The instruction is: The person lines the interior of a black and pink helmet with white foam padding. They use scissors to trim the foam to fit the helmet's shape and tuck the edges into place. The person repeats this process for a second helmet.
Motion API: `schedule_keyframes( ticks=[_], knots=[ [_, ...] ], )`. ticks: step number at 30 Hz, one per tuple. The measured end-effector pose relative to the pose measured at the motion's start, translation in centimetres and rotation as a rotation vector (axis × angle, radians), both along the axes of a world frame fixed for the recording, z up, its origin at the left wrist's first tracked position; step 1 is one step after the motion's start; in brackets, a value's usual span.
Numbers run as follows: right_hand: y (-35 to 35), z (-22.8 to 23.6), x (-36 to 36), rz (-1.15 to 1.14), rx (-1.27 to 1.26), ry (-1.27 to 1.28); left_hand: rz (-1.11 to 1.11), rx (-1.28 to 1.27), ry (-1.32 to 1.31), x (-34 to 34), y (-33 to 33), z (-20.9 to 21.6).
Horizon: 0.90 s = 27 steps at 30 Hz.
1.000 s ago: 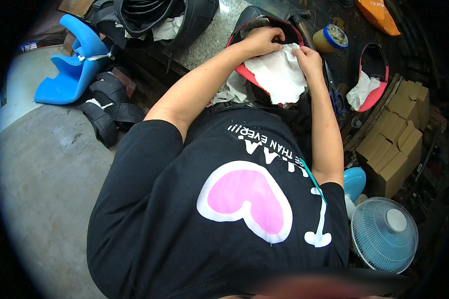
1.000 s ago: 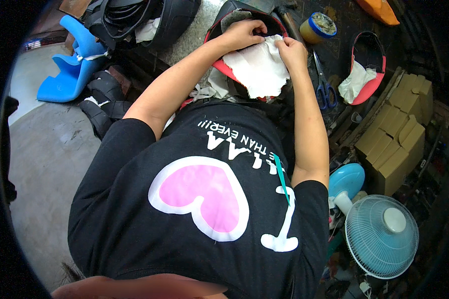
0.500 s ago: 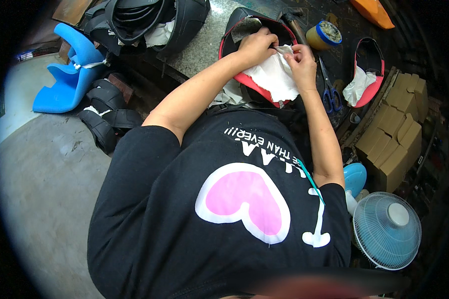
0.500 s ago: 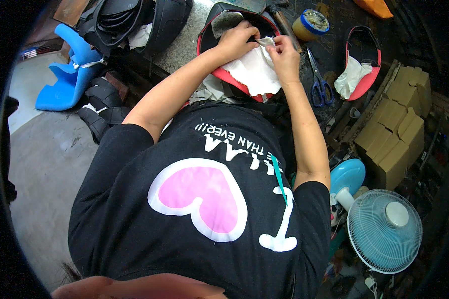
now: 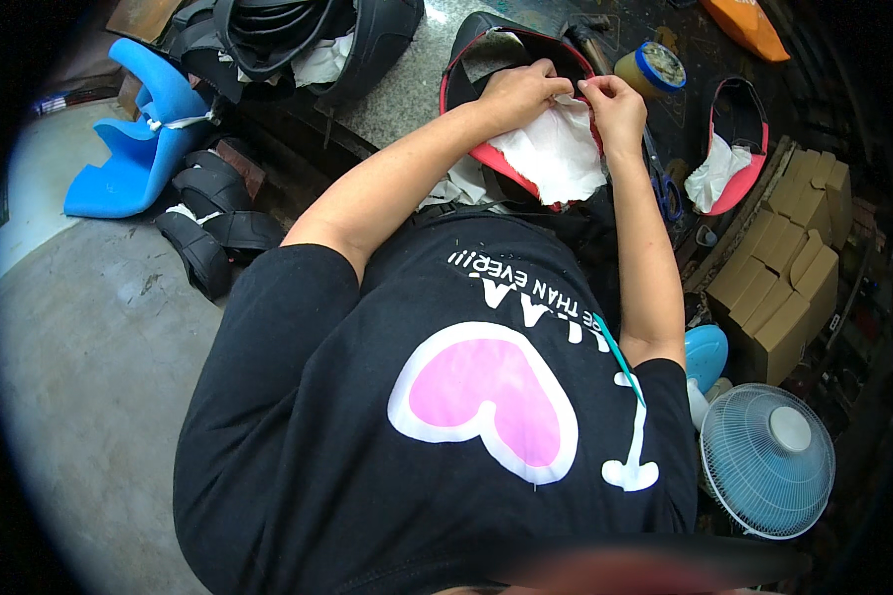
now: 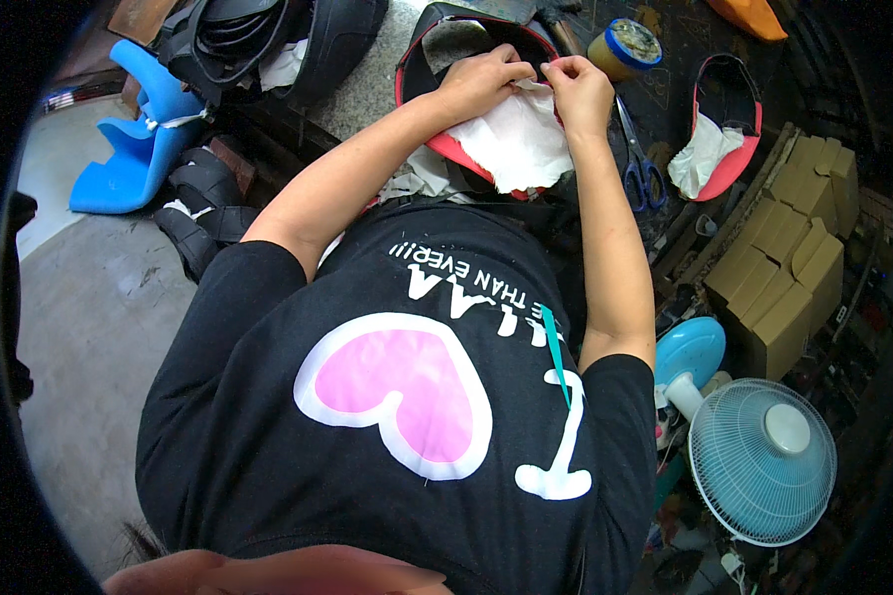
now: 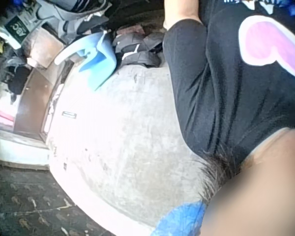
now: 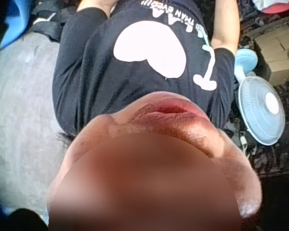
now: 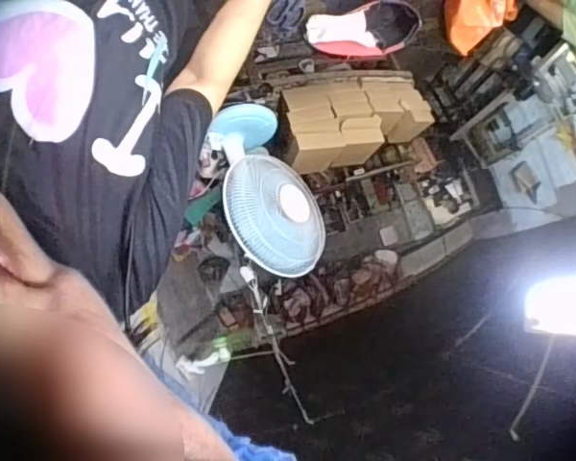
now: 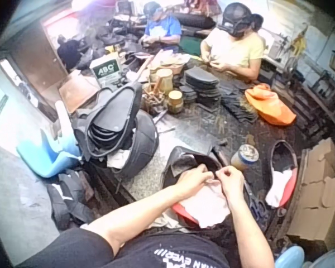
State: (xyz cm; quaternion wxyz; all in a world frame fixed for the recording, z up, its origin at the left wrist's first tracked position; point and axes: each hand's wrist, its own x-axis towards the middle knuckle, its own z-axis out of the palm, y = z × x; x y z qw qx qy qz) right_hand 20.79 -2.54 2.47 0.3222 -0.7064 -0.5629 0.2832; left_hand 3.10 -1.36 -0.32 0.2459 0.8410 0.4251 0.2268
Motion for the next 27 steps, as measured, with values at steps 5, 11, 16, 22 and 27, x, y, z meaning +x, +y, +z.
schedule_keyframes(
  ticks=[5, 11, 16, 22, 27],
  knots=[
    [0.8, 0.3, -0.5, 0.001, -0.100, 0.103, -0.045, 0.055, 0.033, 0.0, -0.1, 0.2],
    [0.5, 0.9, 0.1, 0.007, -0.011, 1.175, -0.023, 0.060, -0.014, 0.1, -0.3, 0.1],
    [-0.6, 1.0, 0.2, -0.029, 0.013, 0.844, 0.016, 0.055, -0.083, 0.0, -0.3, -0.2],
    [-2.9, 0.9, 0.3, 0.330, 0.194, -0.098, 0.007, 0.041, -0.119, -0.3, -0.2, -0.4],
    [-4.3, 0.3, 1.1, 0.422, 0.183, -0.151, 0.081, -0.189, -0.321, -0.2, 1.0, -0.1]
  ],
)
